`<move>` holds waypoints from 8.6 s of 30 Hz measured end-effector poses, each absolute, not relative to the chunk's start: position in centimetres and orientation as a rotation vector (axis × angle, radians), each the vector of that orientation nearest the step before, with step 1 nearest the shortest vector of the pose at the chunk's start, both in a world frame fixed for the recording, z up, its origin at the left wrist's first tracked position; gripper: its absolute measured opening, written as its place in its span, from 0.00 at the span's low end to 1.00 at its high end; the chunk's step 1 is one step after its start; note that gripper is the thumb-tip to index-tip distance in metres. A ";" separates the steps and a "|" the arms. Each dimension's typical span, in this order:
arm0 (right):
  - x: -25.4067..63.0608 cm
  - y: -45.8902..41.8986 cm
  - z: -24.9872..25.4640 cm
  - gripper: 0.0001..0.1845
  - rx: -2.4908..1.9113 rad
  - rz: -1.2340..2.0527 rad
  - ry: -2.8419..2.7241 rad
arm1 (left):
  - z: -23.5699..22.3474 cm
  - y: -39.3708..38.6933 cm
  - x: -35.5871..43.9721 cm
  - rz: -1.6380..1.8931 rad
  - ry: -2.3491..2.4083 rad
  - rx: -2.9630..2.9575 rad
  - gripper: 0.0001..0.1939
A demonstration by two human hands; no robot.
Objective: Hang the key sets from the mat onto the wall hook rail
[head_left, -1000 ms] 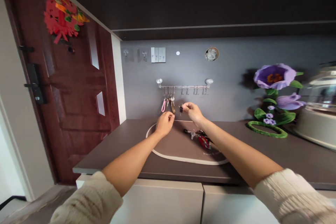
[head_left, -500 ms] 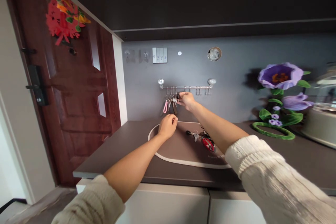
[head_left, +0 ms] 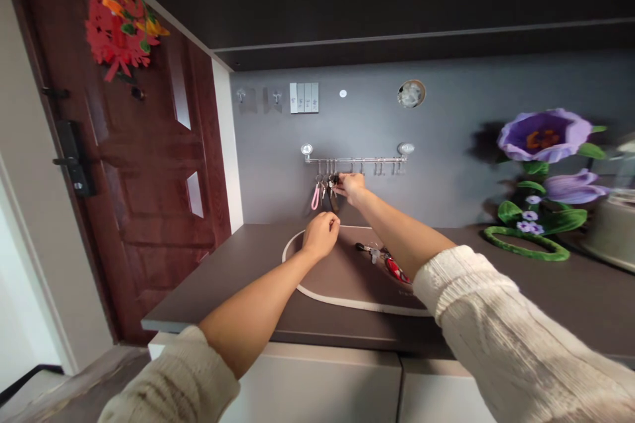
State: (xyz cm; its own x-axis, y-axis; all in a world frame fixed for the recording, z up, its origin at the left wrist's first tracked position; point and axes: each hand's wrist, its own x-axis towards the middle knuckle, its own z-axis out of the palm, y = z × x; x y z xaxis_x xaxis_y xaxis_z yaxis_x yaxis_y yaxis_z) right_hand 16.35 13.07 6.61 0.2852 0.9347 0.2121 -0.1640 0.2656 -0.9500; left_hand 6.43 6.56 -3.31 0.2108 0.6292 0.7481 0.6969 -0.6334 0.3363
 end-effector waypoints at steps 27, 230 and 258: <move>20.0 9.4 4.2 0.05 -1.076 0.985 -1.226 | -3.3 5.8 6.1 -1.308 -1.270 -2.717 0.09; 28.5 4.3 -1.3 0.08 -1.571 0.143 -1.675 | -4.1 8.1 11.2 -1.058 -1.229 -3.164 0.07; 27.0 2.7 -1.0 0.10 -1.242 0.596 -1.776 | -2.1 6.4 11.6 -2.298 -1.669 -2.981 0.06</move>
